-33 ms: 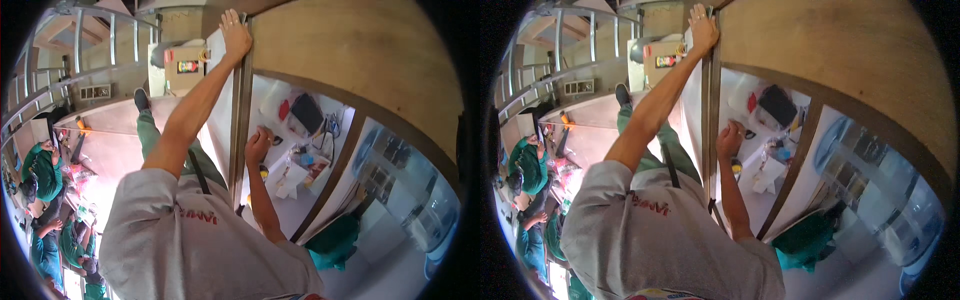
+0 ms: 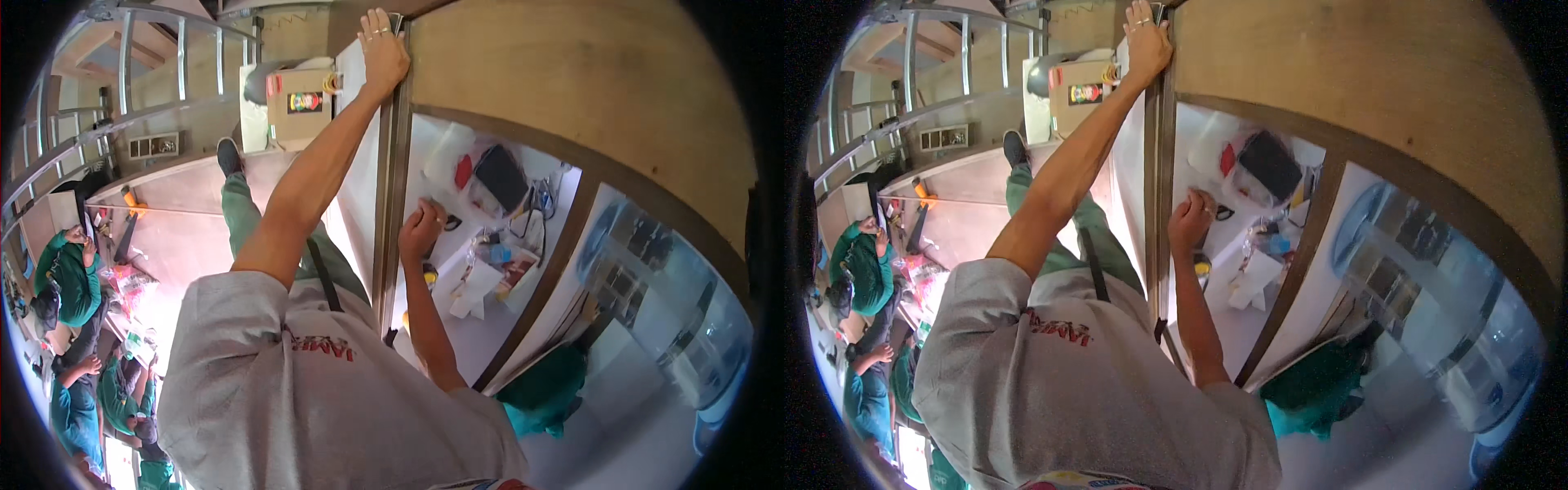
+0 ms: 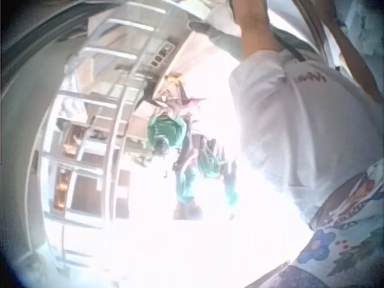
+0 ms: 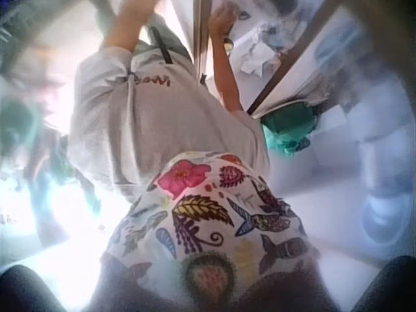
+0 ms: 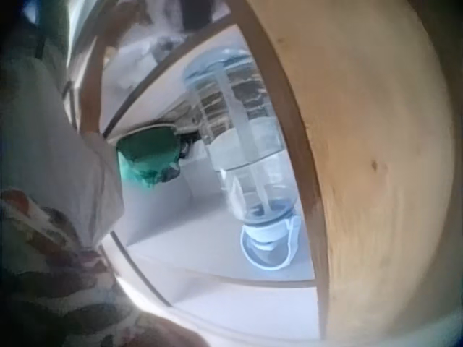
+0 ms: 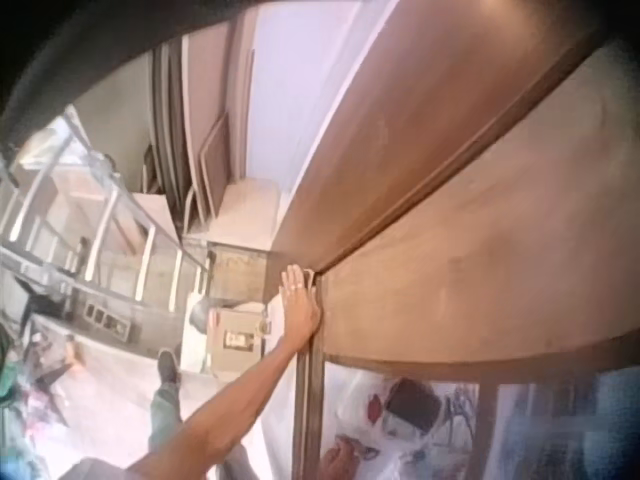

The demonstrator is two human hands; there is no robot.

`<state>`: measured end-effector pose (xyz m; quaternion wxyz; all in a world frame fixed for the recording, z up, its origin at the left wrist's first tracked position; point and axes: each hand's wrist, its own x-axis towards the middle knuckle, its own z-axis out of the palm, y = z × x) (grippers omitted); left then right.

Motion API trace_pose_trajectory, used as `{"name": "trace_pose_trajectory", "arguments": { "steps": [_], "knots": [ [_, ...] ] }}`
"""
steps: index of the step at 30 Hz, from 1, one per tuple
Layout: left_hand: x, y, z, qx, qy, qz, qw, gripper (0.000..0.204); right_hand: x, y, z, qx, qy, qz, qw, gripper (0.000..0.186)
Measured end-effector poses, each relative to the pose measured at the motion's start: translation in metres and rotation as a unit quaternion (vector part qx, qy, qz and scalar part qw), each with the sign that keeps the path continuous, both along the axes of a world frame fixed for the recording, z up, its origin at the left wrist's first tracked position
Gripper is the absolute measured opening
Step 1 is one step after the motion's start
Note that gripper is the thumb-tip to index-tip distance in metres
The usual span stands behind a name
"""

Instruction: The person is installing a wooden trim piece onto the edge of a cabinet door. They use a small metal tool to tap the trim into place and a sanding block to smooth the edges. The person works methodically along the length of the door, ensuring the trim is flush and secure.

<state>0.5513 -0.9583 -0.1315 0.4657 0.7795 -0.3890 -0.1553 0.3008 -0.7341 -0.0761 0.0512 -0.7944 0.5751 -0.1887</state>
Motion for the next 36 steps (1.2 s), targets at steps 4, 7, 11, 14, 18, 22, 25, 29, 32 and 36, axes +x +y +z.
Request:
{"name": "trace_pose_trajectory", "arguments": {
  "steps": [4,7,11,14,18,22,25,29,32,36],
  "knots": [
    [-0.064,0.098,0.010,0.014,0.055,-0.076,0.996,0.061,0.000,0.005,-0.006,-0.020,-0.017,-0.022,0.999,0.018],
    [-0.082,0.129,0.013,0.029,0.112,-0.039,0.993,0.065,0.003,0.005,-0.001,-0.011,-0.024,-0.026,0.999,0.018],
    [-0.039,0.065,0.007,0.030,0.045,0.000,0.999,0.065,0.002,0.003,-0.002,-0.011,-0.016,-0.007,1.000,0.018],
    [-0.066,0.098,0.003,0.005,0.069,-0.021,0.997,0.063,0.000,-0.002,-0.007,-0.016,-0.015,-0.010,1.000,0.019],
    [-0.093,0.145,0.011,0.038,0.121,-0.030,0.991,0.064,0.004,0.004,-0.007,-0.028,-0.018,-0.025,0.999,0.019],
    [-0.044,0.074,0.002,0.025,0.080,-0.011,0.996,0.067,0.000,0.002,-0.005,-0.027,-0.018,0.003,0.999,0.018],
    [-0.058,0.091,0.005,0.016,0.075,-0.032,0.997,0.066,0.001,0.001,-0.005,-0.016,-0.036,-0.006,0.999,0.018],
    [-0.090,0.137,0.013,0.043,0.100,-0.039,0.993,0.063,-0.001,0.008,-0.012,-0.031,-0.043,-0.026,0.998,0.018],
    [-0.053,0.075,-0.003,0.006,0.086,-0.011,0.996,0.061,-0.002,0.001,-0.013,-0.038,-0.041,-0.009,0.998,0.017],
    [-0.013,0.014,-0.010,-0.028,0.089,0.016,0.996,0.060,-0.007,0.005,-0.005,-0.015,-0.034,0.008,0.999,0.019]
  ]
}}
